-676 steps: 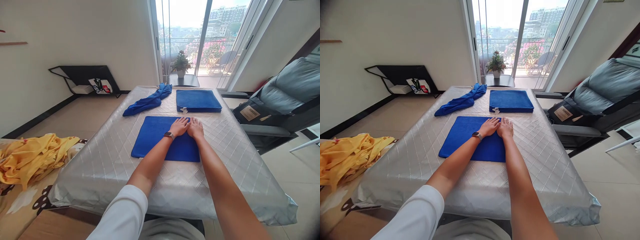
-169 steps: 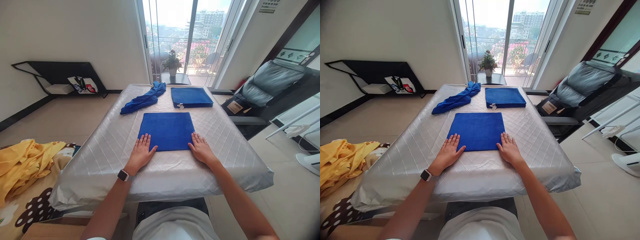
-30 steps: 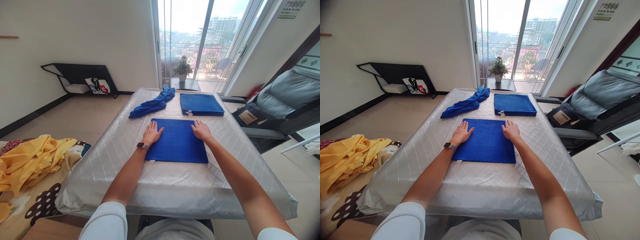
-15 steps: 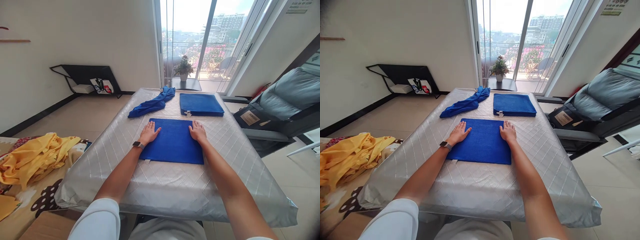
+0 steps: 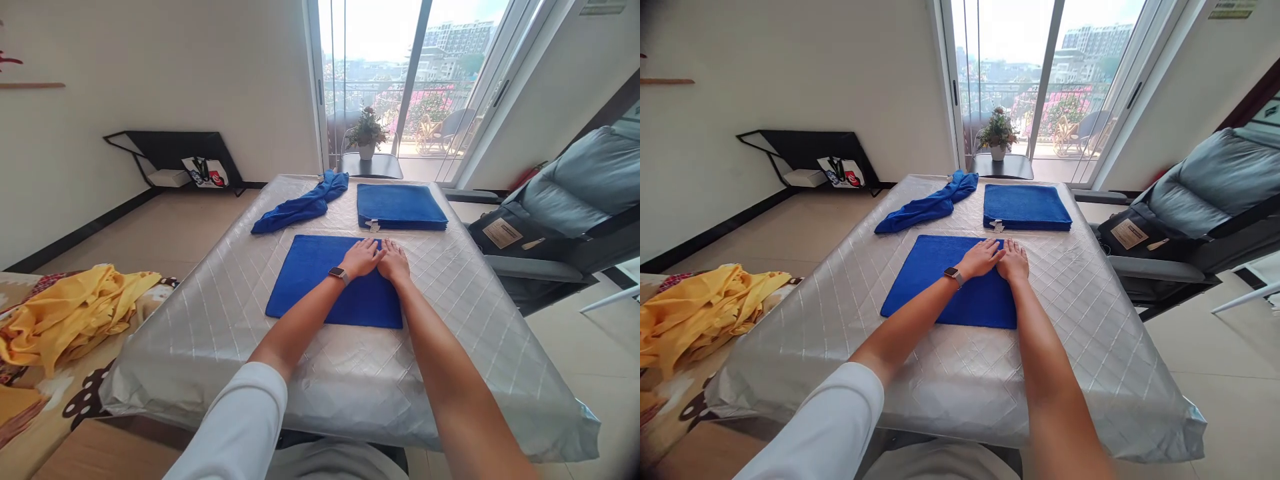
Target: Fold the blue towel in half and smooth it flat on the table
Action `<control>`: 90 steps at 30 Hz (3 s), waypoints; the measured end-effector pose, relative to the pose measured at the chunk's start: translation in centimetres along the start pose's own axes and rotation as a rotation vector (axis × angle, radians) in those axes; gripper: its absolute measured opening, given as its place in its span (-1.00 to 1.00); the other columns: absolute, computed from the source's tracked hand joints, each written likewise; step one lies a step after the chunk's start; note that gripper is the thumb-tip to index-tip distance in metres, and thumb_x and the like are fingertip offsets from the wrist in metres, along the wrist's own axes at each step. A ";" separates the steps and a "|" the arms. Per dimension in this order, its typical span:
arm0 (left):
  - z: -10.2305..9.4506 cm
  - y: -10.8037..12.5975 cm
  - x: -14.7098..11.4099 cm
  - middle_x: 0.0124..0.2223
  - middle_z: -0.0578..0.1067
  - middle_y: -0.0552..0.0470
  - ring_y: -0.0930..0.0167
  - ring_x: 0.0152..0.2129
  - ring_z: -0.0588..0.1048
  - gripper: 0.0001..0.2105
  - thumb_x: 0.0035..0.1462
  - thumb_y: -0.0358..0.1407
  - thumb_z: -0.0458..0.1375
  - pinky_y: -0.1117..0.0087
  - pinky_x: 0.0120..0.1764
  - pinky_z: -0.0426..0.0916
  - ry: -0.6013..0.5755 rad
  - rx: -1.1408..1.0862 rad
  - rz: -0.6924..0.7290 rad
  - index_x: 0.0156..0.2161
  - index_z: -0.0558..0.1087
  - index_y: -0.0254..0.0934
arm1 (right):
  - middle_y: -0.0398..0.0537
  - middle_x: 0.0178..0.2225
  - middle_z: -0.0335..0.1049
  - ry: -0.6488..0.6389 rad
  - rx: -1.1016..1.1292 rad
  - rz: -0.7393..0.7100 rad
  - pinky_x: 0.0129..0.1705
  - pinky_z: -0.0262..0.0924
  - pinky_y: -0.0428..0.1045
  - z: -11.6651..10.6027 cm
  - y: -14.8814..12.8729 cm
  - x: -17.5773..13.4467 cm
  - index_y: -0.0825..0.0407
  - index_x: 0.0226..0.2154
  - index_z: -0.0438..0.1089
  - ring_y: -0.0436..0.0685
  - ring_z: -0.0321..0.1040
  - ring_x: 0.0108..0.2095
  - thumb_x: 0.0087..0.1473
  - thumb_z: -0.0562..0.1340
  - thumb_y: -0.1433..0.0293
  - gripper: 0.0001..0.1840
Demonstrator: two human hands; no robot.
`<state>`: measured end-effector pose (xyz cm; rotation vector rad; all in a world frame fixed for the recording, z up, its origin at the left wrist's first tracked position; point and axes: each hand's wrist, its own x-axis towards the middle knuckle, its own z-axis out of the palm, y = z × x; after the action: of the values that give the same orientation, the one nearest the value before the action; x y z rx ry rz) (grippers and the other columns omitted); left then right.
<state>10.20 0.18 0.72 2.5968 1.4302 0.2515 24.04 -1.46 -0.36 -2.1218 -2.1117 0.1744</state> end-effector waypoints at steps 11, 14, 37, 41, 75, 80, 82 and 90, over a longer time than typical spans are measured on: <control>-1.6 -12.8 -5.8 0.52 0.04 -0.18 0.22 0.47 -0.04 -0.21 0.42 0.14 -0.39 0.12 0.46 -0.17 0.060 0.040 -0.368 0.48 0.05 -0.40 | 0.05 0.53 -0.21 -0.025 0.015 0.032 0.49 -0.34 0.15 0.1 -0.2 0.6 0.21 0.50 -0.11 0.16 -0.26 0.51 0.45 -0.20 0.17 -0.27; -2.1 -16.0 -7.5 0.53 -0.01 -0.20 0.23 0.48 -0.07 -0.19 0.42 0.14 -0.41 0.16 0.46 -0.18 0.073 0.042 -0.477 0.49 0.00 -0.47 | 0.05 0.53 -0.20 -0.023 0.008 0.032 0.49 -0.33 0.14 0.1 -0.1 0.5 0.21 0.50 -0.11 0.16 -0.25 0.51 0.44 -0.19 0.18 -0.27; -2.7 -16.6 -7.4 0.54 -0.04 -0.21 0.21 0.48 -0.07 -0.16 0.39 0.16 -0.37 0.17 0.45 -0.16 -0.010 0.083 -0.500 0.49 -0.03 -0.48 | 0.07 0.52 -0.18 -0.012 0.024 0.029 0.49 -0.33 0.15 0.0 -0.2 0.4 0.23 0.49 -0.09 0.18 -0.23 0.51 0.44 -0.19 0.19 -0.27; -3.4 -15.4 -6.4 0.50 0.02 -0.37 0.12 0.46 -0.01 -0.13 0.40 0.16 -0.34 0.11 0.44 -0.13 0.018 0.183 -0.595 0.46 0.03 -0.60 | 0.08 0.52 -0.17 -0.010 0.031 0.028 0.49 -0.33 0.14 -0.3 -0.3 0.2 0.22 0.49 -0.08 0.18 -0.24 0.51 0.44 -0.19 0.18 -0.27; -1.9 -15.3 -9.0 0.53 -0.05 -0.26 0.18 0.48 -0.08 -0.15 0.39 0.18 -0.39 0.15 0.45 -0.15 0.070 0.055 -0.437 0.49 0.00 -0.47 | 0.09 0.50 -0.08 0.139 -0.043 0.048 0.48 -0.28 0.20 -0.8 -0.9 -1.9 0.19 0.46 0.05 0.23 -0.15 0.49 0.41 -0.13 0.30 -0.33; -1.7 -15.4 -9.0 0.53 -0.04 -0.28 0.17 0.48 -0.07 -0.17 0.40 0.16 -0.36 0.14 0.45 -0.14 0.091 0.066 -0.432 0.48 0.01 -0.49 | 0.08 0.52 -0.16 -0.002 -0.031 0.007 0.47 -0.23 0.18 -0.6 -0.8 -5.6 0.20 0.48 -0.04 0.25 -0.20 0.50 0.44 -0.17 0.16 -0.27; -1.9 -15.3 -9.1 0.53 -0.02 -0.27 0.18 0.48 -0.06 -0.19 0.40 0.14 -0.35 0.11 0.45 -0.16 0.088 0.089 -0.441 0.48 0.02 -0.46 | 0.06 0.53 -0.22 -0.041 -0.026 0.009 0.48 -0.27 0.19 -0.2 -0.7 -6.3 0.17 0.50 -0.08 0.24 -0.23 0.51 0.45 -0.18 0.12 -0.26; -2.4 -9.1 -7.9 0.49 0.11 -0.34 0.17 0.46 0.00 -0.23 0.44 0.09 -0.36 0.13 0.45 -0.15 0.189 0.153 -0.356 0.43 0.14 -0.52 | 0.03 0.53 -0.22 -0.007 0.015 0.010 0.49 -0.33 0.18 0.3 -0.8 -6.6 0.16 0.50 -0.10 0.21 -0.24 0.51 0.45 -0.17 0.10 -0.25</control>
<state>-1.96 -1.61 0.43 2.4215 2.0165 0.3580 23.15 -8.00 -0.67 -2.1270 -2.0973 0.1991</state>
